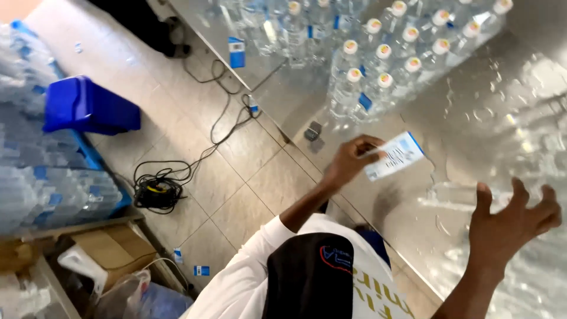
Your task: Manually applying adhesive labels to plastic water bottles on a production table
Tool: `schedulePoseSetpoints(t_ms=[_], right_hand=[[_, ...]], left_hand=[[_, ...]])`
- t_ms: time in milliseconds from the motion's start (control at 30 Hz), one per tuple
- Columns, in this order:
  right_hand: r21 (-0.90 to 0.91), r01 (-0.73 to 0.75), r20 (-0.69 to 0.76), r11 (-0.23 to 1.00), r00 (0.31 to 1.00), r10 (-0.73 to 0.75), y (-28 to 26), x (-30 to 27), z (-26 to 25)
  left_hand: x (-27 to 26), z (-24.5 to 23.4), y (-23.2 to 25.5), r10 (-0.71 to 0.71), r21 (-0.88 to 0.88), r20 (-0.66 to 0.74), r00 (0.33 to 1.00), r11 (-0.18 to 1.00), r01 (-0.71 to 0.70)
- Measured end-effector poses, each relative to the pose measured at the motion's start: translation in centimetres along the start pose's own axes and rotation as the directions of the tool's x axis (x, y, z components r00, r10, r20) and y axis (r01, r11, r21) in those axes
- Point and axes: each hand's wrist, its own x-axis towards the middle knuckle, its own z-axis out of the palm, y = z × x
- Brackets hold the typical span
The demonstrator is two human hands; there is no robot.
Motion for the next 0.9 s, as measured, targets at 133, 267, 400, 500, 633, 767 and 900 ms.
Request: schedulePoseSetpoints(t_ms=[133,267,400,500,633,767,900], right_hand=[[0.005,-0.539,0.463,0.842,0.747,0.476,0.0,0.5,-1.2],[0.304,-0.508,0.319,0.806,0.851,0.417,2.5,-1.2,2.4],[0.276,-0.48,0.204,0.833,0.876,0.437,0.5,-1.2,4.4],[0.244,-0.483,0.222,0.841,0.872,0.436,-2.3,-1.2,6.1],[0.305,-0.496,0.349,0.813,0.853,0.389,-6.6,0.2,6.0],[0.419,-0.407,0.384,0.811,0.889,0.248,-7.3,0.8,6.6],[0.721,-0.179,0.051,0.67,0.977,0.205,-7.9,1.3,3.6]], left_hand=[[2.7,-1.2,-2.2,0.18,-0.118,-0.065,0.982,0.975,-0.186],[3.4,-0.4,-0.4,0.109,-0.214,-0.072,0.991,0.969,-0.122],[4.3,1.3,-1.7,0.06,-0.287,-0.036,0.998,0.955,-0.068],[3.6,2.9,-0.9,0.113,-0.402,-0.025,0.993,0.909,-0.114],[3.2,4.3,-0.2,0.06,-0.454,-0.043,0.997,0.888,-0.073],[2.7,5.3,1.2,0.099,-0.486,-0.025,0.995,0.869,-0.099],[-0.4,6.3,5.7,0.03,-0.579,-0.012,0.999,0.814,-0.031]])
